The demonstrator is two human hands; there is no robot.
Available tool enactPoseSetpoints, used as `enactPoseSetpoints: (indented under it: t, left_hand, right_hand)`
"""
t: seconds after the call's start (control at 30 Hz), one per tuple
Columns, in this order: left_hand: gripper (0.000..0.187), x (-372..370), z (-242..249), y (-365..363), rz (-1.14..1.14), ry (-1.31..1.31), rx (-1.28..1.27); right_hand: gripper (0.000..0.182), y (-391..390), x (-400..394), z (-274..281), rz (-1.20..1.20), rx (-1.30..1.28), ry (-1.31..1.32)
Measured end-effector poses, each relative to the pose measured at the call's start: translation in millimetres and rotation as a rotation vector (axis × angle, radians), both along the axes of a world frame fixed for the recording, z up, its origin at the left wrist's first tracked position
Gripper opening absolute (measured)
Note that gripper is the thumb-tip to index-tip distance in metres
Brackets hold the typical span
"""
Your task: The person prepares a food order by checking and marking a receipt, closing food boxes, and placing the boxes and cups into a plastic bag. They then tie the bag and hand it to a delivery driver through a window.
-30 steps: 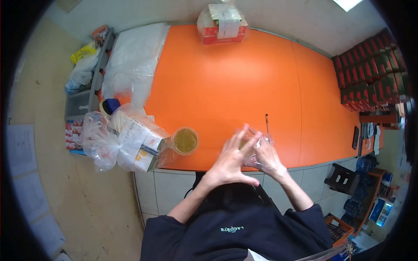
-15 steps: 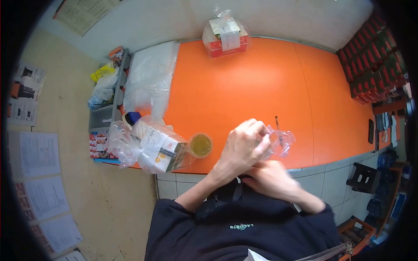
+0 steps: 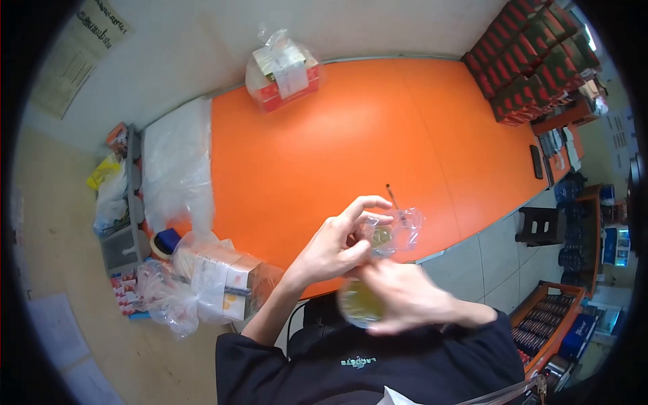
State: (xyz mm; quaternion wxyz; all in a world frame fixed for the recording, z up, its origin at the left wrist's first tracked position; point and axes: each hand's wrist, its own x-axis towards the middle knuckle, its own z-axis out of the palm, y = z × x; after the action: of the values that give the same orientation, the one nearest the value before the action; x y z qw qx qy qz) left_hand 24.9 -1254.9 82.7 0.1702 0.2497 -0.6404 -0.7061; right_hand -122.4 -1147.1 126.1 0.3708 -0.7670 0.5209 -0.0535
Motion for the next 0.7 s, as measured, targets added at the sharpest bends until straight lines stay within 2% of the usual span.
enactPoseSetpoints:
  t: [0.07, 0.13, 0.2, 0.27, 0.3, 0.4, 0.43, 0.47, 0.53, 0.57, 0.67, 0.7]
  left_hand:
    - [0.052, 2, 7, 4, -0.033, 0.016, 0.039]
    - [0.055, 2, 10, 10, -0.053, 0.017, 0.042]
    - [0.057, 1, 10, 13, -0.055, 0.015, -0.002]
    - [0.06, -2, 8, 19, 0.071, -0.135, -0.105]
    - [0.062, -3, 6, 22, 0.138, -0.211, -0.159]
    - [0.063, -7, 1, 31, 0.102, -0.144, -0.104]
    - [0.059, -13, 0, 37, 0.072, -0.074, -0.149]
    - [0.056, -17, 1, 43, 0.043, -0.157, -0.192]
    - [0.05, -31, -18, 63, 0.102, -0.327, -0.549]
    - [0.047, -36, -28, 70, 0.123, -0.448, -0.589]
    - [0.044, -41, -55, 81, 0.255, -0.513, -0.686]
    - [0.04, -40, -50, 83, 0.264, -0.532, -0.699]
  right_hand:
    - [0.072, 3, -34, 57, -0.119, -0.079, -0.101]
    - [0.076, 5, -48, 75, -0.323, -0.311, -0.129]
    - [0.078, -4, -43, 55, -0.544, -0.484, -0.101]
    - [0.072, -16, -43, 15, -0.635, -0.464, -0.167]
    - [0.072, -16, -45, -3, -0.633, -0.405, -0.145]
    - [0.072, -4, -41, -49, -0.656, -0.191, -0.072]
    - [0.077, 0, -35, -61, -0.673, -0.187, -0.018]
    - [0.082, 5, -29, -68, -0.691, -0.179, 0.037]
    - [0.08, 16, -27, -66, -0.655, -0.222, 0.077]
    - [0.079, 18, -30, -64, -0.634, -0.253, 0.098]
    - [0.063, 38, -80, -87, -0.849, 0.161, -0.626]
    - [0.041, 38, -90, -88, -1.009, 0.202, -0.649]
